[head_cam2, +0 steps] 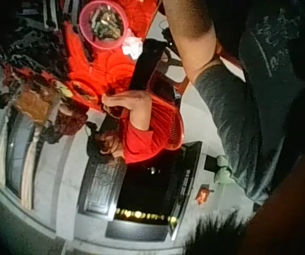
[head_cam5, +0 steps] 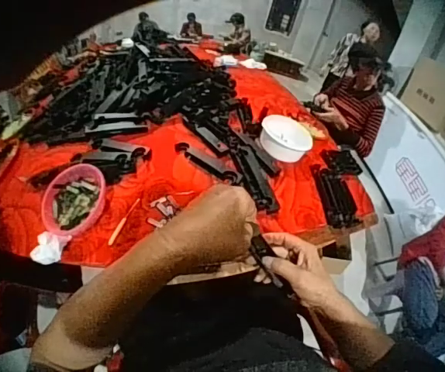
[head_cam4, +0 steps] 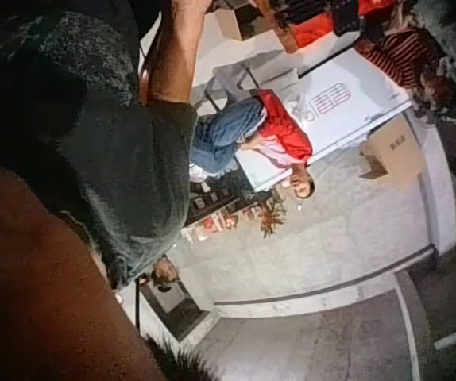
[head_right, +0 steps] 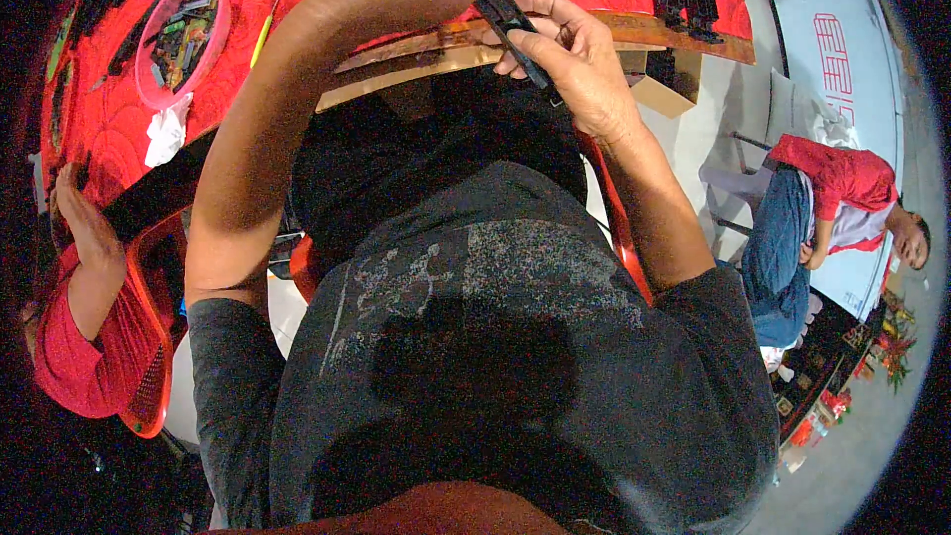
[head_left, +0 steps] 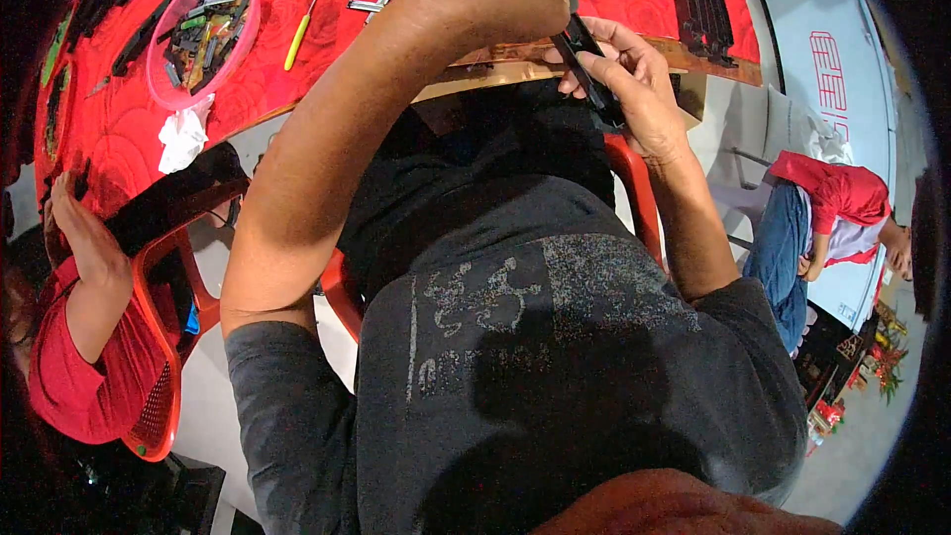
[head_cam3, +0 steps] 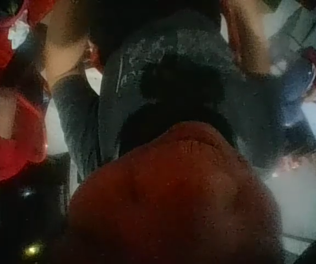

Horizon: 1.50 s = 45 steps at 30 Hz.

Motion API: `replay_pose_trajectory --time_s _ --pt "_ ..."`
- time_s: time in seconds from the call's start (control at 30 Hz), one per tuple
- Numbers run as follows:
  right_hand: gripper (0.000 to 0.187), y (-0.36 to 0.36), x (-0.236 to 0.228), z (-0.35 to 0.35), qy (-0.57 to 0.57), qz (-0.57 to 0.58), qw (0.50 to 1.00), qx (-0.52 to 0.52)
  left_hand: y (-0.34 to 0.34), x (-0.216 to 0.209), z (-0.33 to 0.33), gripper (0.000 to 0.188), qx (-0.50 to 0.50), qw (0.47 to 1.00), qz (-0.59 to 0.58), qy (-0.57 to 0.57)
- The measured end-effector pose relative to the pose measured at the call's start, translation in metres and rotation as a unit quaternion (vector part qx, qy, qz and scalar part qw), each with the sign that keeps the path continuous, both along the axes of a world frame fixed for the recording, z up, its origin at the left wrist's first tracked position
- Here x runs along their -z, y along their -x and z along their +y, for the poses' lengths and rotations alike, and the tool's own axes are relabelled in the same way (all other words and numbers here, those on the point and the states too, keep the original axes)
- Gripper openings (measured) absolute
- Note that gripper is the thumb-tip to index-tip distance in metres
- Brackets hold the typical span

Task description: The person takes small components from a bowl and the table, fitting and assembling them into black plastic frame parts by hand.

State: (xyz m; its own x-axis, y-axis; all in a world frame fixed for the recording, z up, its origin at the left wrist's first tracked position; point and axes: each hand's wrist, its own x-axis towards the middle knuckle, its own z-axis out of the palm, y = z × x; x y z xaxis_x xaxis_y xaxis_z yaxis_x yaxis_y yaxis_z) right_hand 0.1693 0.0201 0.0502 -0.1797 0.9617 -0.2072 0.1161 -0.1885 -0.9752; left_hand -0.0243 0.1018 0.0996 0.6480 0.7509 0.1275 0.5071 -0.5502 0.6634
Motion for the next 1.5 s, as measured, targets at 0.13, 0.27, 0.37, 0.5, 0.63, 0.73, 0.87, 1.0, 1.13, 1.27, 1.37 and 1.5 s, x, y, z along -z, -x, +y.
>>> replay_pose_trajectory --time_s 0.13,0.27,0.37,0.5,0.63,0.73,0.87,1.0,1.13,1.27,1.37,1.5 --pt "0.034 -0.001 0.001 0.000 0.000 0.014 1.000 0.009 -0.001 -0.006 -0.003 0.017 -0.009 0.999 0.007 0.046" --pt "0.033 0.001 0.000 0.001 -0.002 0.015 1.000 0.005 -0.003 -0.003 -0.005 0.016 -0.039 0.998 0.017 0.039" --pt "0.032 0.002 -0.002 0.000 -0.007 0.001 1.000 0.003 -0.006 0.006 -0.002 0.015 -0.039 0.999 0.017 -0.027" --pt "0.031 0.003 0.000 -0.002 -0.009 -0.008 1.000 0.017 -0.011 -0.011 -0.011 0.014 -0.090 0.994 0.055 0.034" --pt "0.029 0.006 -0.001 -0.002 -0.008 -0.010 1.000 0.022 -0.009 -0.004 -0.010 0.014 -0.080 0.995 0.042 0.035" --pt "0.029 0.007 -0.001 -0.004 -0.005 -0.011 0.999 0.031 -0.010 0.001 -0.012 0.015 -0.069 0.997 0.016 -0.030" --pt "0.027 0.009 -0.002 -0.004 -0.006 -0.019 0.999 0.031 -0.009 0.011 -0.013 0.014 -0.062 0.995 -0.013 -0.078" --pt "0.024 0.010 -0.004 -0.003 -0.001 -0.031 0.999 0.044 -0.011 0.017 -0.015 0.013 -0.081 0.989 -0.039 -0.114" --pt "0.022 0.011 -0.002 -0.002 -0.014 -0.028 0.998 0.051 -0.010 0.017 -0.018 0.013 -0.088 0.991 -0.055 -0.081" --pt "0.021 0.012 -0.004 -0.002 -0.025 -0.036 0.998 0.051 -0.011 0.022 -0.023 0.012 -0.118 0.983 -0.069 -0.121" --pt "0.020 0.012 -0.006 -0.002 -0.025 -0.023 0.998 0.054 -0.011 0.016 -0.028 0.009 -0.118 0.981 -0.080 -0.133" --pt "0.022 0.012 -0.008 -0.003 -0.018 -0.019 0.999 0.047 -0.011 0.015 -0.031 0.005 -0.102 0.977 -0.132 -0.130"
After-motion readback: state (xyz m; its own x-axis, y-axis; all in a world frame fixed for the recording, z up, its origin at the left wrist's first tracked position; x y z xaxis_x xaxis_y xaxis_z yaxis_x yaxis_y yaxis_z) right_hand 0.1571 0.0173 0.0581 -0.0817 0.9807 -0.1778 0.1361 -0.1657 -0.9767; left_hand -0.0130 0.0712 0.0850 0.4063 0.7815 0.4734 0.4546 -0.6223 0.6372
